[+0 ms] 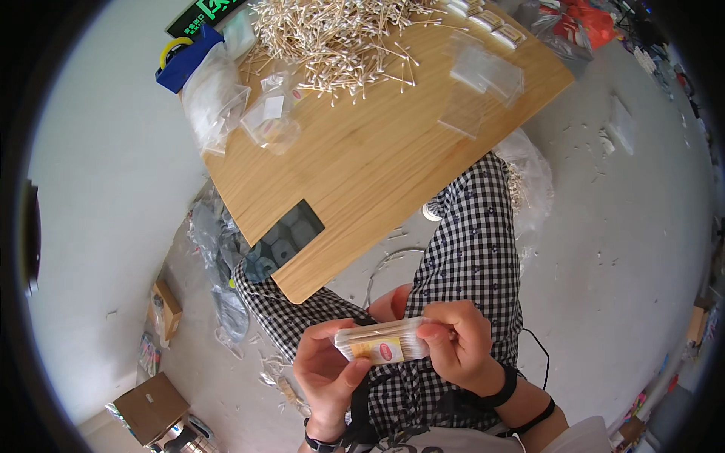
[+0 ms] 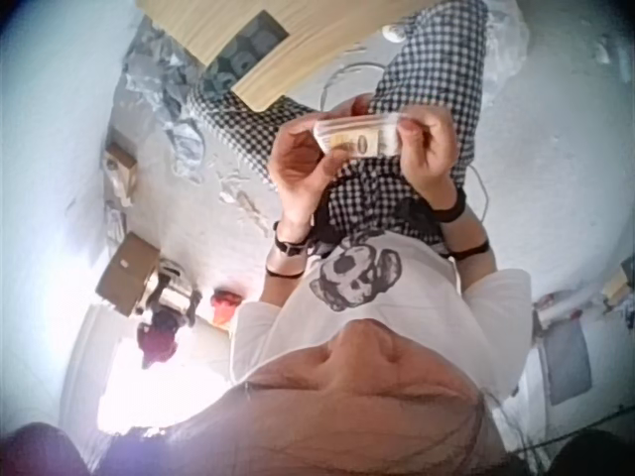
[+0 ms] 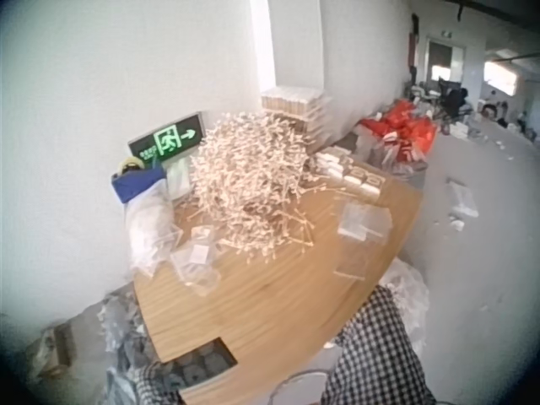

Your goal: Packaging cotton swabs into small plastic bags.

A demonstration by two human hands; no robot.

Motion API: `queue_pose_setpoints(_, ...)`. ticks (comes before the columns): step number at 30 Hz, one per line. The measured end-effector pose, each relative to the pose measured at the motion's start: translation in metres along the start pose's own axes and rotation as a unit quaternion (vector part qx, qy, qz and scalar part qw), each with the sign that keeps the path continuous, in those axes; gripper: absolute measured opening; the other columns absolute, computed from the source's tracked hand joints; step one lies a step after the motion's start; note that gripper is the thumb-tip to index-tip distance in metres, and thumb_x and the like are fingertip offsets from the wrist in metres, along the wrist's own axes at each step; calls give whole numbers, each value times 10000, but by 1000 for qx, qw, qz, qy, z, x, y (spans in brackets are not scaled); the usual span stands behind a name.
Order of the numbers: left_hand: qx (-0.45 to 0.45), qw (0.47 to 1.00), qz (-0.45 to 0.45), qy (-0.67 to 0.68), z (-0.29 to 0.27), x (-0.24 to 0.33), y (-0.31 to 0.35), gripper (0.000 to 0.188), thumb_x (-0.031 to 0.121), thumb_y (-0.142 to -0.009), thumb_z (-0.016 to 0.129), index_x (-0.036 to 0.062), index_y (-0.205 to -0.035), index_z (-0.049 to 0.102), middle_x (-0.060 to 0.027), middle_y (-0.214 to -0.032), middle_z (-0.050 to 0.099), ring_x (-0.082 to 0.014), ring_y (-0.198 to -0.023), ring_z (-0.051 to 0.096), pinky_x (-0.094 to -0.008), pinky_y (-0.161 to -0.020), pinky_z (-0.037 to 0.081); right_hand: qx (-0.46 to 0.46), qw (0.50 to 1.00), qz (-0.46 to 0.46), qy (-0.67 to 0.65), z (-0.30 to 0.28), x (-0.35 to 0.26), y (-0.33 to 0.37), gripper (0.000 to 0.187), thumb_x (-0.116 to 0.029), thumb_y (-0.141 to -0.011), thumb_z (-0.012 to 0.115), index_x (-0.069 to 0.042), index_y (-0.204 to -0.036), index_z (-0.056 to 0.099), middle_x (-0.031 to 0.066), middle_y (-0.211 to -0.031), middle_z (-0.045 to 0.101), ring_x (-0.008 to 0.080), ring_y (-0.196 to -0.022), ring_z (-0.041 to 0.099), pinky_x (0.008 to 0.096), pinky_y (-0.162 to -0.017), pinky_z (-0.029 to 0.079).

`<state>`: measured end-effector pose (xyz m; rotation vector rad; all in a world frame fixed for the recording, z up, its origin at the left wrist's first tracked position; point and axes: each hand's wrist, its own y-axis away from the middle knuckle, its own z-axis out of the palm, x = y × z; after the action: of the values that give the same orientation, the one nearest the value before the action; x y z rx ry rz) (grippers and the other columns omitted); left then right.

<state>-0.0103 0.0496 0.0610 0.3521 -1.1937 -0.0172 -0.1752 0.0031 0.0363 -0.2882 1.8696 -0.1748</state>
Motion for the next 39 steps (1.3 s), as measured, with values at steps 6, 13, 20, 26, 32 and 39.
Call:
queue_pose_setpoints(6, -49, 998, 46, -21, -5, 1, -2, 385, -118, -733, 672, -38, -1081, 529, -144, -1061, 593, -231, -1000, 599, -341, -884, 483, -21, 984, -68, -165, -2, 13, -4, 168, -154, -897, 577, -4, -873, 505, 74, -674, 557, 143, -499, 511, 247, -435, 393)
queue_pose_setpoints(13, -82, 994, 58, -51, -3, 1, -1, 325, -98, -692, 696, -15, -964, 539, -176, -985, 618, -279, -930, 626, -384, -827, 517, -40, 979, -146, -136, -10, 14, -9, 339, -365, -899, 542, -44, -846, 445, 42, -595, 494, 146, -432, 463, 259, -377, 338)
queue_pose_setpoints(20, -148, 987, 68, 2, -13, -5, -4, 337, -154, -700, 649, -35, -1008, 581, -185, -1072, 614, -271, -1022, 600, -355, -893, 480, -132, 955, -260, -52, -27, -6, -23, 398, -417, -814, 630, -60, -841, 456, 9, -593, 501, 152, -441, 497, 269, -379, 364)
queue_pose_setpoints(26, -139, 989, 39, -42, -14, 8, -2, 348, -97, -705, 673, -62, -1042, 591, -186, -1043, 631, -266, -998, 611, -347, -877, 483, -59, 988, -111, -85, -19, 4, -11, 283, -269, -862, 639, -38, -782, 496, 16, -554, 492, 143, -427, 466, 244, -387, 336)
queue_pose_setpoints(32, -120, 974, 82, -174, -21, 18, -5, 273, -75, -718, 642, -48, -990, 648, -161, -946, 675, -237, -843, 655, -300, -737, 528, -43, 984, 117, -128, -12, -2, -6, 226, -130, -914, 525, -23, -715, 510, 10, -599, 495, 52, -484, 424, 205, -446, 308)
queue_pose_setpoints(39, -146, 919, 135, -340, -23, 38, -18, 289, -78, -655, 669, -16, -938, 682, -126, -853, 692, -227, -743, 680, -272, -639, 539, -71, 978, 155, -119, -12, -9, -11, 232, -131, -922, 531, -12, -723, 520, 3, -613, 500, 45, -502, 430, 197, -470, 325)
